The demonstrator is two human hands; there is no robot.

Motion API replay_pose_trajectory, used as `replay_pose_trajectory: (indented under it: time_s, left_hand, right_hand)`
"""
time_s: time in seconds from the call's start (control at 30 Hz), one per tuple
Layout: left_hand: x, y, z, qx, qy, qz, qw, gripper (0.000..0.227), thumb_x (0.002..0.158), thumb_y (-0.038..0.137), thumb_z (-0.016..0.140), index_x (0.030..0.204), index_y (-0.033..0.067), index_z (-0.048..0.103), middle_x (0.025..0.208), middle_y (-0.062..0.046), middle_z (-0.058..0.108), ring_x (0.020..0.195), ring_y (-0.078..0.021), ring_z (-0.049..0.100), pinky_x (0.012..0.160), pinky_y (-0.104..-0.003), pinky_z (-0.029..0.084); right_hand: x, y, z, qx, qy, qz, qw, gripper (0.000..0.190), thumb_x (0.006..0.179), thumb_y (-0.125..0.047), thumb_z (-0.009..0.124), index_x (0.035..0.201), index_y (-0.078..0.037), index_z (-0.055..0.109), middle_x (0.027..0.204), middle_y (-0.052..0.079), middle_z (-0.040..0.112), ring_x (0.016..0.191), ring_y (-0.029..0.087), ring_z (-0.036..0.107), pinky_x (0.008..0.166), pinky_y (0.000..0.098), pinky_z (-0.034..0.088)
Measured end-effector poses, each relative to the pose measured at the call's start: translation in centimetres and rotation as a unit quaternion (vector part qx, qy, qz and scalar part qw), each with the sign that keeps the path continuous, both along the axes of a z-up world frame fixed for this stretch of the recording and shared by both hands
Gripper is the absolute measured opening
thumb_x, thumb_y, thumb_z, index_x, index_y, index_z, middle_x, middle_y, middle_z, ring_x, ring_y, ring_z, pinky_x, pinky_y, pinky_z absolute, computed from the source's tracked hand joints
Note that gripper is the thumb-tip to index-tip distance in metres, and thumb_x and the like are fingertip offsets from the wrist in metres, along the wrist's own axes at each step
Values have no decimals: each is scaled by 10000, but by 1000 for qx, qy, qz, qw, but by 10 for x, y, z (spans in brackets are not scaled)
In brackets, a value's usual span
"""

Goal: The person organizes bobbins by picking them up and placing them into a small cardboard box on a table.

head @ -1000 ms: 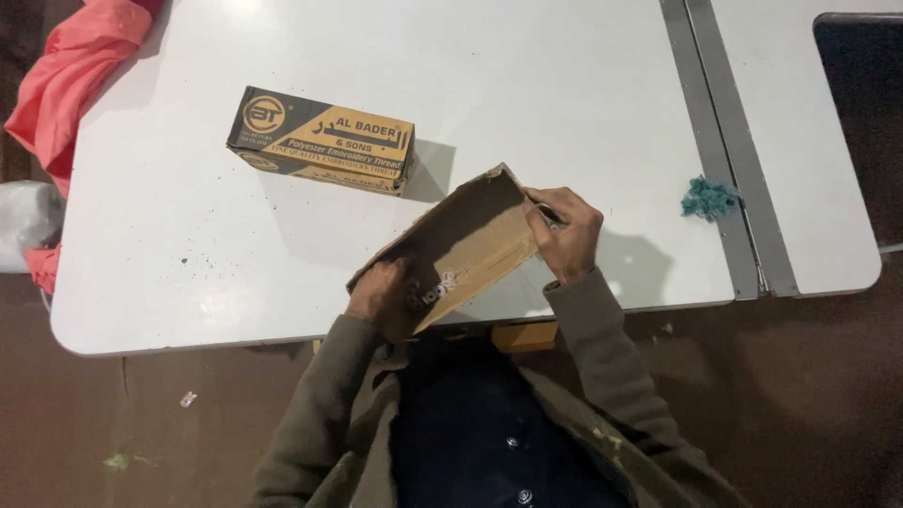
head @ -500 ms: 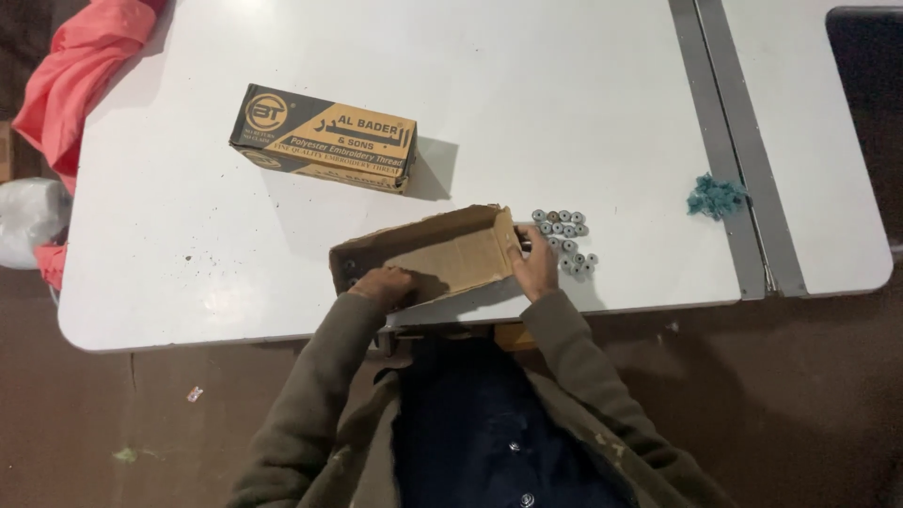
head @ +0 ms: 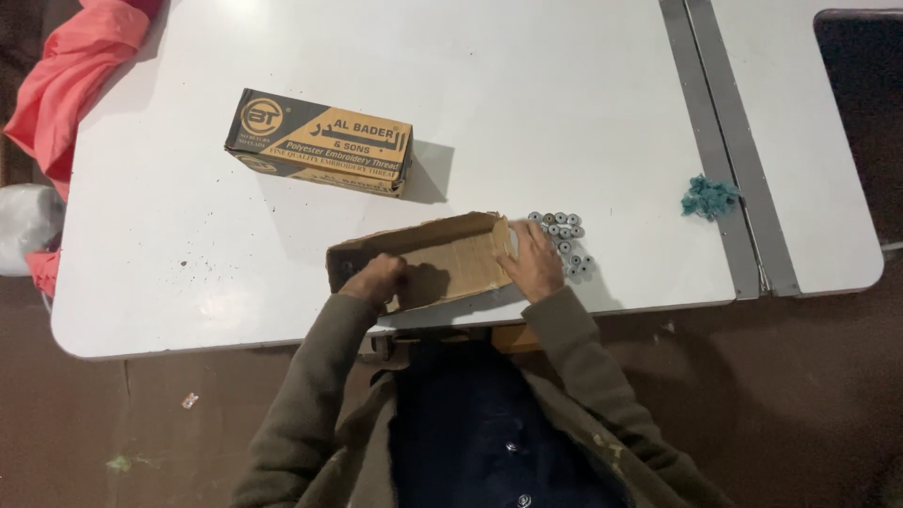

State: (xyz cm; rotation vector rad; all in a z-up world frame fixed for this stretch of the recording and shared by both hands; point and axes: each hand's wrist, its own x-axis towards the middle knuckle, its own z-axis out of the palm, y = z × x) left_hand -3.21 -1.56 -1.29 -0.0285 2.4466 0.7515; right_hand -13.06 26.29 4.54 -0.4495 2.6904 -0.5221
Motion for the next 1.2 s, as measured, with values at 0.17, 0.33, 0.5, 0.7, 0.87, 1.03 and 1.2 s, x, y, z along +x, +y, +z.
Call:
replay_pose_trajectory:
  time_s: [0.17,0.33,0.5,0.7,0.87,1.03,1.2]
  left_hand:
    - [-1,29,27,313,164,200,914,182,867,43,803,1035,-8,754,991,-209,751,1029,-319,713,903,-460,597]
    - [-15,51,3,492,164,340,785,269,854,97,858,1072,-16,749,975,-160,736,921,-216,665,876,-377,597]
    - [-16,54,8,466,199,340,792,207,874,98,840,1052,18,772,958,-155,763,870,-205,728,798,-350,641]
    - [-7,51,35,352,275,289,847,316,1099,231,554,1359,52,574,1211,-232,665,938,-345,719,755,-442,588]
    - [-3,63,61,339,216,160,902,512,1035,275,642,1465,39,496,1304,-285,611,1148,-486,654,932,-544,578]
    - [2,63,74,248,195,108,943,492,977,278,729,1365,15,582,1107,-237,709,1084,-422,704,935,-540,587]
    - [1,48,46,138,196,116,964,240,1036,284,634,1195,118,703,1010,-107,760,1059,-296,728,950,-468,560]
  right_hand:
    - [27,-33,2,-184,155,34,970,319,1000,-194,735,1290,-128,620,1247,95,525,1162,334,607,1006,502,561]
    - [47,-47,-1,-297,-15,54,953,370,995,-344,752,1315,-184,653,1183,93,649,1087,329,713,954,469,613]
    - [40,-45,-13,-356,-62,-1,933,275,983,-249,771,1234,-153,711,1138,136,713,1095,372,731,1005,542,570]
    - [36,-42,-19,-513,-154,-40,843,230,1033,-104,680,1252,-35,687,1102,157,699,1047,218,706,925,395,632]
    - [34,-40,-15,-536,-217,-72,812,230,1049,-145,658,1256,-53,697,1110,122,663,1038,177,643,936,388,610]
    - [36,-39,-29,-550,-261,-114,785,291,976,-205,793,1206,-54,697,1076,64,606,981,129,625,842,288,613]
    - [33,-38,-15,-555,-289,-113,772,348,983,-200,778,1286,-47,703,1019,98,692,951,136,679,820,266,596]
